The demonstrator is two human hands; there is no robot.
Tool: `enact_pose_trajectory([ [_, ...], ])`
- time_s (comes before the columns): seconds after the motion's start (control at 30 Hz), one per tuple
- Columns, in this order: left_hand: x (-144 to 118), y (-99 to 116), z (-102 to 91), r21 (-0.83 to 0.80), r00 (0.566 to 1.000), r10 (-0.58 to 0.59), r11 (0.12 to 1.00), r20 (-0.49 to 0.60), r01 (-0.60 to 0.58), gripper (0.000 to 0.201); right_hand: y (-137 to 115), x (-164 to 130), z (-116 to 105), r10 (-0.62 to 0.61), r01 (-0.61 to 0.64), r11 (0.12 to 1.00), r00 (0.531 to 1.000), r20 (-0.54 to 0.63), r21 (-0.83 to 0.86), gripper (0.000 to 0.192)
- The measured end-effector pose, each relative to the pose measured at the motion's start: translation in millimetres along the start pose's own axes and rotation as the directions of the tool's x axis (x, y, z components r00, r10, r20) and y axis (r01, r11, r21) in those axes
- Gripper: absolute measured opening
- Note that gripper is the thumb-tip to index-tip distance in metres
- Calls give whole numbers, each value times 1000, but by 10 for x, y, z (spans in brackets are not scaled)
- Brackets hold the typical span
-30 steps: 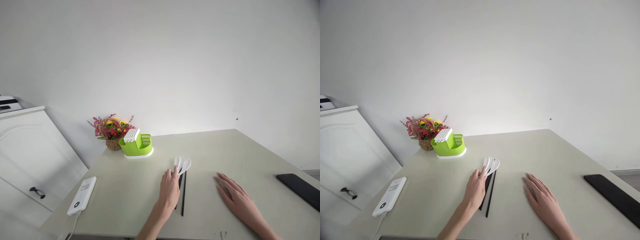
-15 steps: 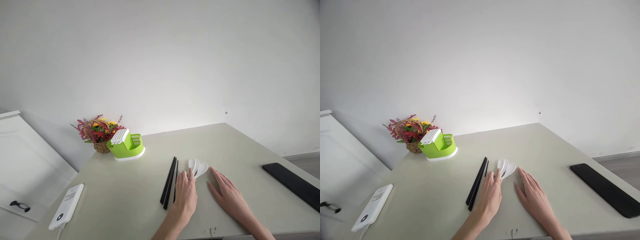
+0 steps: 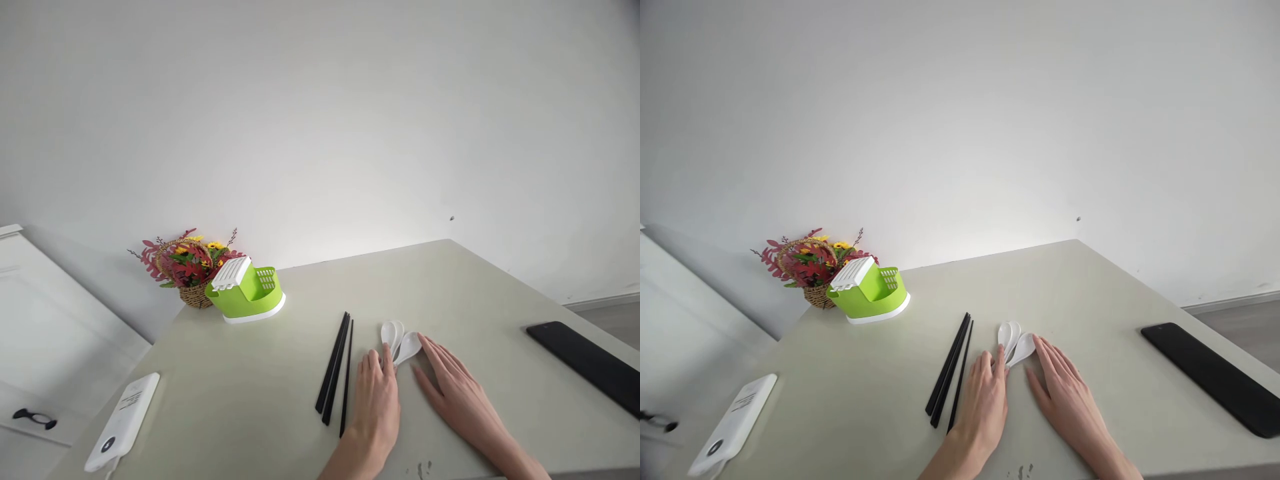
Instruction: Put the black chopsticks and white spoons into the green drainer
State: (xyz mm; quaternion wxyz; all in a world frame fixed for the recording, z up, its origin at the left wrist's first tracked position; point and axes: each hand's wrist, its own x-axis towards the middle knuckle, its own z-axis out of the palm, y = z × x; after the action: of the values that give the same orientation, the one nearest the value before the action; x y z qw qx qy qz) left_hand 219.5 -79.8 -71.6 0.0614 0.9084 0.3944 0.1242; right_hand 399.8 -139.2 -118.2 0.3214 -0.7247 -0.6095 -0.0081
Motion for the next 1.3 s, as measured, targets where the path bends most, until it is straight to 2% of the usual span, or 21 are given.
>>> enact_pose_trajectory([
  [0.1,-26,42,-9,52,999,-35,998,35,33,76,-5,0,-16,11,-11,1000,1000,14,-3,67],
  [0.27,-60,76,-45,51,1000,-20,998,8,20,78,-6,-7,-29,21,-21,1000,1000,14,2,67],
  [0.43,-83,84,-69,89,999,-12,996,47,8,85,-3,-18,-33,66,-66,997,997,33,26,65],
  [0.5,-102,102,-57,108,999,-17,994,48,12,81,0,-24,-34,92,-94,995,995,49,34,65],
  [0.63,-153,143,-92,87,1000,-15,996,-21,17,55,13,-42,-28,122,-125,991,991,60,52,67],
  [0.73,-107,38,-321,52,994,36,998,-106,-30,56,29,-53,-20,155,-159,985,986,60,63,68],
  [0.83,90,-355,-789,71,958,50,997,-282,-31,49,36,-56,-23,185,-189,980,981,57,66,68],
  [0.87,179,-556,-980,98,925,26,995,-379,12,44,35,-55,-28,190,-194,979,980,58,68,68],
  [0.97,420,-1294,-1549,181,782,-17,969,-624,166,39,32,-49,-47,214,-220,972,974,77,87,69],
  [1.03,503,-1803,-1845,221,712,-36,939,-701,265,40,49,-45,-44,237,-246,964,967,92,101,71],
  [1.07,515,-2035,-1953,241,695,-46,920,-717,309,42,66,-44,-33,243,-253,961,965,98,107,71],
  [1.13,503,-2422,-2087,267,682,-59,892,-729,364,44,113,-42,3,248,-259,959,963,100,115,73],
  [1.17,490,-2570,-2115,272,697,-63,893,-714,359,44,138,-42,25,249,-260,958,963,100,118,73],
  [1.23,476,-2768,-2116,287,741,-41,906,-671,310,45,181,-43,67,251,-262,958,963,101,119,73],
  [1.3,493,-2846,-2069,297,757,-10,917,-653,268,45,208,-47,95,248,-259,959,963,104,118,73],
])
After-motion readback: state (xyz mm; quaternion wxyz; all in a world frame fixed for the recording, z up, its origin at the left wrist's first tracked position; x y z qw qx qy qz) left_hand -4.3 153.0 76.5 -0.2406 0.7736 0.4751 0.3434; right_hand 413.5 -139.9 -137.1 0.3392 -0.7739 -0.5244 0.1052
